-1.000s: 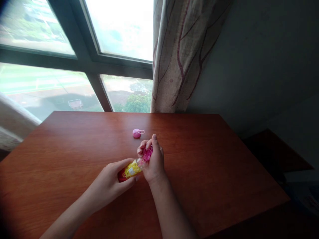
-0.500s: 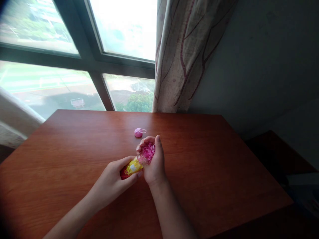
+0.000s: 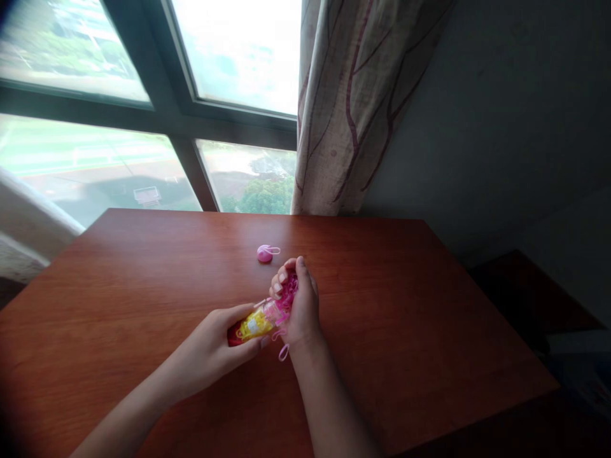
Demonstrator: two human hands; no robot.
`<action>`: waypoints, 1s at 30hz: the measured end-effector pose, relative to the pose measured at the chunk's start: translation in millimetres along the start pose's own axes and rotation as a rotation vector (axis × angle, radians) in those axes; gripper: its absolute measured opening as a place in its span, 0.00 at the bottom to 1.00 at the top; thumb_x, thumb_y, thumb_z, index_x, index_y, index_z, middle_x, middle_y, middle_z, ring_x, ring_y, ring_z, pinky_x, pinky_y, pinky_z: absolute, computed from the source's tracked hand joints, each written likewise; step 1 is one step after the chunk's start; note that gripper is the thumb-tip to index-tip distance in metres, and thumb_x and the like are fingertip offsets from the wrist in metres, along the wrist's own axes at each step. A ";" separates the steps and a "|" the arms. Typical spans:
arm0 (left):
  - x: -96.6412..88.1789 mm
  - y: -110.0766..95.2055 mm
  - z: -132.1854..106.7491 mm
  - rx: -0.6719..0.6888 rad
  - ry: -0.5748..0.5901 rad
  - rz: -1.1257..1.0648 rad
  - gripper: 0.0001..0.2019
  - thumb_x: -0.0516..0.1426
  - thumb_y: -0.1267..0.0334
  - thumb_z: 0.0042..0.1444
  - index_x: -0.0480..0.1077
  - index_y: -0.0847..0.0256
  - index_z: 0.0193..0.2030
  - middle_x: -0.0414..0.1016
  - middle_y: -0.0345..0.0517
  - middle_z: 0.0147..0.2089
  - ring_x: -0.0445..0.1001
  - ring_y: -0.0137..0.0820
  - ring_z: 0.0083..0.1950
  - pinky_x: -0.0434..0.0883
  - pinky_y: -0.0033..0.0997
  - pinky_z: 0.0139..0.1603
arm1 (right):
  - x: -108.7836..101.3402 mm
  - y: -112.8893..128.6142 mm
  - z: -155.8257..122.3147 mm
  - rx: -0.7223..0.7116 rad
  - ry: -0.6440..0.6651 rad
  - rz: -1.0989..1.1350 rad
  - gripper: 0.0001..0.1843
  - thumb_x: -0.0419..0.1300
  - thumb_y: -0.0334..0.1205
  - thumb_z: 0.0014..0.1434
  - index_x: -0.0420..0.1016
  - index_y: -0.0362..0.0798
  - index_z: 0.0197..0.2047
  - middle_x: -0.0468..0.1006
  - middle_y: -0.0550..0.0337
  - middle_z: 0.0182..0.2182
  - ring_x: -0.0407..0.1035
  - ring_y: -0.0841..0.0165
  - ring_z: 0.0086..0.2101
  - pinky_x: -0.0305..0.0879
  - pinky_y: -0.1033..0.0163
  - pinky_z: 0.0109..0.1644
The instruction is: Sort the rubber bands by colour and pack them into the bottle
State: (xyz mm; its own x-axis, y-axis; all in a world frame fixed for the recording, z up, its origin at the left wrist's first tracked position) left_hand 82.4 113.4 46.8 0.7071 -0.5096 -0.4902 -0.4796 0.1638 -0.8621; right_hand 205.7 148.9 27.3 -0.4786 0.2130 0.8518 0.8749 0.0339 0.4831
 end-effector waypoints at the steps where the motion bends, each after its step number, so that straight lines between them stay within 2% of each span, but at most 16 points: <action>1: 0.2 -0.5 0.0 -0.002 -0.003 -0.006 0.07 0.58 0.61 0.55 0.73 0.62 0.36 0.75 0.36 0.32 0.68 0.28 0.31 0.61 0.24 0.32 | -0.3 -0.4 0.0 0.001 -0.001 0.006 0.11 0.66 0.44 0.55 0.70 0.48 0.30 0.65 0.72 0.19 0.57 0.80 0.18 0.54 0.75 0.19; 8: 1.6 -0.9 0.2 -0.009 -0.040 0.047 0.07 0.58 0.62 0.55 0.73 0.61 0.37 0.76 0.37 0.31 0.69 0.29 0.30 0.61 0.25 0.31 | -8.3 -7.8 5.0 0.146 -0.067 0.121 0.10 0.65 0.40 0.56 0.69 0.47 0.29 0.66 0.71 0.20 0.60 0.81 0.18 0.56 0.77 0.19; 12: 2.2 -0.6 0.4 0.001 -0.052 0.060 0.07 0.57 0.61 0.55 0.73 0.61 0.38 0.76 0.38 0.32 0.70 0.30 0.31 0.61 0.25 0.32 | -10.9 -5.5 6.9 0.131 -0.083 0.196 0.09 0.65 0.38 0.56 0.70 0.46 0.29 0.66 0.72 0.19 0.59 0.83 0.18 0.54 0.79 0.18; 17: 2.8 -1.1 2.5 0.009 -0.068 0.051 0.08 0.57 0.62 0.55 0.73 0.62 0.38 0.76 0.38 0.32 0.70 0.30 0.32 0.62 0.25 0.33 | -9.6 -3.2 6.6 0.101 -0.034 0.201 0.08 0.65 0.37 0.55 0.70 0.45 0.29 0.66 0.71 0.20 0.57 0.84 0.17 0.52 0.80 0.16; 25: 5.2 0.6 0.7 0.024 -0.068 0.051 0.07 0.57 0.63 0.55 0.73 0.61 0.39 0.75 0.37 0.32 0.69 0.29 0.32 0.61 0.25 0.33 | -12.1 -1.9 8.6 0.132 -0.019 0.248 0.07 0.64 0.35 0.56 0.70 0.45 0.29 0.66 0.71 0.20 0.57 0.83 0.17 0.51 0.81 0.15; 30: 5.5 1.1 1.9 0.028 -0.053 0.073 0.07 0.57 0.64 0.55 0.73 0.61 0.38 0.75 0.37 0.31 0.69 0.28 0.31 0.61 0.25 0.32 | -13.6 -4.0 9.3 0.186 -0.035 0.277 0.05 0.64 0.34 0.55 0.70 0.45 0.30 0.68 0.70 0.21 0.61 0.82 0.20 0.58 0.81 0.19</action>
State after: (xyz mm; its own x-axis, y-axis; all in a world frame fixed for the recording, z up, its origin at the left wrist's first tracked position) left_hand 86.8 112.5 43.0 0.6974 -0.4502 -0.5576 -0.5171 0.2226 -0.8265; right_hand 209.4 154.9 12.0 -0.2203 0.2723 0.9367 0.9716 0.1464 0.1860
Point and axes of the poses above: each hand's wrist, its own z-axis towards the middle knuckle, its own x-axis out of the palm, y = z × x, the point moved 5 cm from there along z, towards the middle knuckle
